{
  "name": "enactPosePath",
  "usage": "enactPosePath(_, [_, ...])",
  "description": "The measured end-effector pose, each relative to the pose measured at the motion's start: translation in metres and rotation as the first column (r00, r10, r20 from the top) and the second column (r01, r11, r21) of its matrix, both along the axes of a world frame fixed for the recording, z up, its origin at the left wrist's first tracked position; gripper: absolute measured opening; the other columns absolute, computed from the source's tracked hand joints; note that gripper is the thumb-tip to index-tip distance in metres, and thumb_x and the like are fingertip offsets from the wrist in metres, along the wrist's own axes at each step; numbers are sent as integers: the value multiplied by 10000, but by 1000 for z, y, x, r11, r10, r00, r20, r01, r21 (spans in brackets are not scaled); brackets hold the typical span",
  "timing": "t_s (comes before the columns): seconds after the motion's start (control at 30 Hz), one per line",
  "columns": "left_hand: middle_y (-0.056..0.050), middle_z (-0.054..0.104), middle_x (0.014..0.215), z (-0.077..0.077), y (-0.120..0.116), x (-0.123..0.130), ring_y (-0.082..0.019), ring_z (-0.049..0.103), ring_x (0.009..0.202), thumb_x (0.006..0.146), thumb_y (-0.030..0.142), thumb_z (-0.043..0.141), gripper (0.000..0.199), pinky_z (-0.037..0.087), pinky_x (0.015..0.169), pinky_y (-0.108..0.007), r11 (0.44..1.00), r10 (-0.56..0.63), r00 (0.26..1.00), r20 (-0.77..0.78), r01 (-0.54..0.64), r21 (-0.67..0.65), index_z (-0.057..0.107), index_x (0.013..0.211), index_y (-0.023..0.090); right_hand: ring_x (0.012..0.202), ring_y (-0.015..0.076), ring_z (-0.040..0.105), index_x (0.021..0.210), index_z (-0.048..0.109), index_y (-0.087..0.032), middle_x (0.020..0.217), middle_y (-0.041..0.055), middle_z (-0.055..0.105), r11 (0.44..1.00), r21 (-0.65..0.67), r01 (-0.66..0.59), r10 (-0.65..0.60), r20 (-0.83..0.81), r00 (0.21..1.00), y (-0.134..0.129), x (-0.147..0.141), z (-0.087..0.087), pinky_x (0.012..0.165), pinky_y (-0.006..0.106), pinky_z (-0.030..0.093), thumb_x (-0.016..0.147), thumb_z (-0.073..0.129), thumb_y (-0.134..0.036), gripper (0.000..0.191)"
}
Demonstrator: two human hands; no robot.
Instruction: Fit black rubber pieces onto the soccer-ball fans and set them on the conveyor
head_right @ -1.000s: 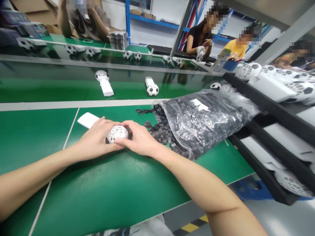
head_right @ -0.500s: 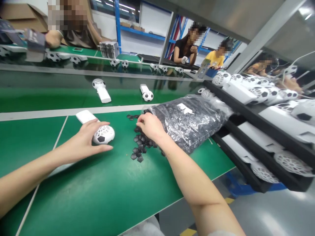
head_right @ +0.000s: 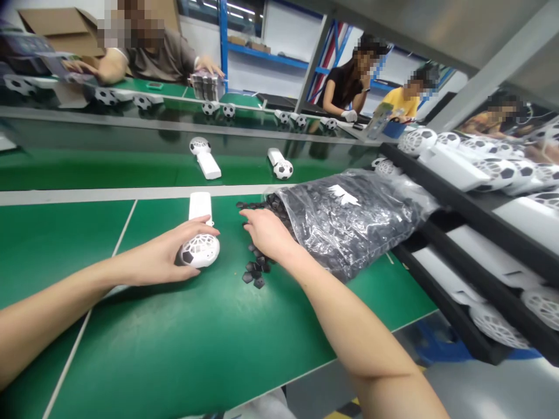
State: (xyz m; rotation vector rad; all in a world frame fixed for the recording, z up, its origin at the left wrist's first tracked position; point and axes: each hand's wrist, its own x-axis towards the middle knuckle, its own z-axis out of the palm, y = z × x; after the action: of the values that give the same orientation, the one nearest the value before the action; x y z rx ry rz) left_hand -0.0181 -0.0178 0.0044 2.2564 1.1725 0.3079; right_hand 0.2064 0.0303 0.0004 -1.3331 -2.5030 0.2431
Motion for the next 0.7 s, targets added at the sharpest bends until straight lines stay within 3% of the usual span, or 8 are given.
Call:
enactPosePath(0.1, [-106, 190, 1463, 2, 2, -4, -275, 135, 1350, 688, 204, 552, 633, 212, 1072, -449, 999, -29, 999, -15, 28, -32, 334, 1282, 229, 849, 136, 571, 996, 610, -181, 946, 38, 637, 981, -138, -136, 99, -248, 964, -11, -2, 9, 762, 262, 438, 856, 473, -165, 197])
enactPosePath(0.2, [-110, 161, 1472, 4, 2, -6, -282, 158, 1344, 683, 200, 553, 674, 210, 1073, -448, 998, -31, 999, -24, 29, -60, 303, 1308, 226, 727, 108, 563, 893, 595, -180, 817, 1, 631, 916, -319, -245, 97, -417, 904, -22, -7, 16, 652, 229, 439, 835, 511, -203, 105])
enactPosePath(0.3, [-122, 182, 1464, 4, 2, -3, -286, 152, 1345, 671, 246, 585, 676, 206, 1075, -445, 998, 7, 1000, -13, -8, -70, 326, 1295, 204, 708, 100, 547, 820, 606, -167, 800, -2, 616, 847, -413, -333, 88, -510, 855, -29, -13, 14, 660, 231, 435, 795, 570, -215, 64])
enactPosePath(0.4, [-121, 287, 1423, 2, 0, 3, -291, 158, 1343, 657, 403, 643, 633, 219, 1068, -448, 997, 61, 997, 38, -59, -53, 416, 1213, 202, 685, 100, 539, 794, 619, -165, 775, -7, 613, 804, -464, -372, 57, -563, 825, -31, -19, 8, 649, 236, 435, 777, 590, -225, 69])
enactPosePath(0.5, [-98, 393, 1361, -2, -3, 7, -288, 193, 1334, 672, 503, 626, 560, 247, 1053, -447, 995, 98, 991, 92, -98, -10, 473, 1131, 221, 644, 99, 521, 790, 616, -173, 744, -15, 594, 820, -466, -333, 19, -559, 829, -32, -23, 3, 622, 243, 441, 775, 586, -250, 84])
enactPosePath(0.7, [-77, 445, 1319, -2, -7, 12, -295, 242, 1316, 731, 437, 565, 409, 288, 1026, -449, 989, 141, 985, 102, -144, 32, 494, 1074, 226, 644, 87, 488, 753, 587, -165, 776, -9, 538, 864, -392, -317, 44, -569, 821, -32, -26, -1, 628, 237, 441, 755, 620, -221, 65])
